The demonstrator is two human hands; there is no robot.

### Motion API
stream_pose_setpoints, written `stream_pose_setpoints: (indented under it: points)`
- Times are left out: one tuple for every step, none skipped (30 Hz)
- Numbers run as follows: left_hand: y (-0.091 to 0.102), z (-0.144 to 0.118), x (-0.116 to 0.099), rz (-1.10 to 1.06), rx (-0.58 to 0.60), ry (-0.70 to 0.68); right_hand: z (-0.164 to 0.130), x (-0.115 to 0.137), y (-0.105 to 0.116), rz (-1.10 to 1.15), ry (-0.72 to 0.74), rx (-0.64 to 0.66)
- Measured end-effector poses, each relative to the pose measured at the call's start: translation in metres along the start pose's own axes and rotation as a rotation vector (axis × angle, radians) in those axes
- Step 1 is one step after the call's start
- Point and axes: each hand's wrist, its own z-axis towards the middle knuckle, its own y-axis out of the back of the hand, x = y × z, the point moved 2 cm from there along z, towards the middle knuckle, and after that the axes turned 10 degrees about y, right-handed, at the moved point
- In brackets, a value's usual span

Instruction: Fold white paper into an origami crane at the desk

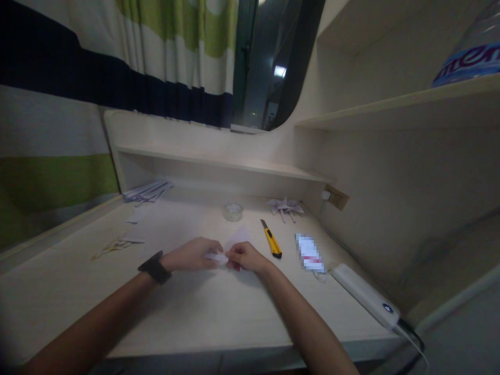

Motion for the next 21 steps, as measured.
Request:
stream_pose_setpoints:
  points:
    - [0.000, 0.000, -0.001, -0.010, -0.032, -0.009, -0.001, -0.002, 0.002, 0.038, -0.013, 0.004]
    - [0.000, 0.000, -0.002, -0.010, -0.068, -0.017, -0.001, -0.004, 0.004, 0.075, -0.031, 0.008]
    - [0.000, 0.000, -0.003, -0.001, -0.102, -0.027, -0.001, -0.006, 0.006, 0.108, -0.055, 0.009]
    - [-0.002, 0.001, -0.004, 0.012, -0.131, -0.038, -0.001, -0.008, 0.007, 0.137, -0.082, 0.003]
    - [-0.003, 0.001, -0.005, 0.027, -0.149, -0.046, -0.001, -0.008, 0.008, 0.157, -0.106, -0.020]
    - [-0.004, 0.002, -0.005, 0.043, -0.159, -0.050, -0.001, -0.008, 0.009, 0.163, -0.118, -0.061]
    - [-0.005, 0.002, -0.006, 0.055, -0.160, -0.050, -0.001, -0.007, 0.010, 0.154, -0.115, -0.114]
    - [-0.006, 0.002, -0.006, 0.061, -0.157, -0.047, -0.001, -0.005, 0.011, 0.136, -0.096, -0.169]
    - [-0.006, 0.003, -0.006, 0.056, -0.148, -0.042, -0.001, -0.002, 0.011, 0.117, -0.066, -0.214]
    - [-0.006, 0.003, -0.007, 0.039, -0.140, -0.036, -0.002, 0.002, 0.011, 0.101, -0.028, -0.240]
    - [-0.005, 0.003, -0.007, 0.012, -0.135, -0.029, -0.003, 0.007, 0.010, 0.085, 0.010, -0.239]
    - [-0.004, 0.003, -0.007, -0.021, -0.127, -0.023, -0.005, 0.011, 0.008, 0.065, 0.043, -0.221]
    - [-0.004, 0.003, -0.008, -0.061, -0.110, -0.016, -0.007, 0.014, 0.006, 0.042, 0.066, -0.200]
    - [-0.003, 0.003, -0.008, -0.105, -0.083, -0.008, -0.009, 0.016, 0.004, 0.012, 0.075, -0.185]
    - [-0.004, 0.003, -0.009, -0.152, -0.047, -0.003, -0.011, 0.018, 0.002, -0.023, 0.072, -0.180]
    - [-0.004, 0.003, -0.010, -0.196, -0.005, -0.002, -0.013, 0.018, 0.000, -0.056, 0.060, -0.182]
    - [-0.005, 0.003, -0.010, -0.231, 0.034, -0.004, -0.014, 0.018, -0.002, -0.081, 0.041, -0.186]
    - [-0.006, 0.004, -0.011, -0.254, 0.061, -0.004, -0.016, 0.017, -0.003, -0.099, 0.022, -0.186]
    - [-0.008, 0.004, -0.012, -0.258, 0.074, -0.001, -0.017, 0.015, -0.005, -0.118, 0.005, -0.179]
    - [-0.009, 0.004, -0.012, -0.245, 0.077, 0.007, -0.018, 0.014, -0.006, -0.144, -0.010, -0.167]
    - [-0.010, 0.004, -0.012, -0.221, 0.076, 0.023, -0.019, 0.013, -0.006, -0.171, -0.025, -0.155]
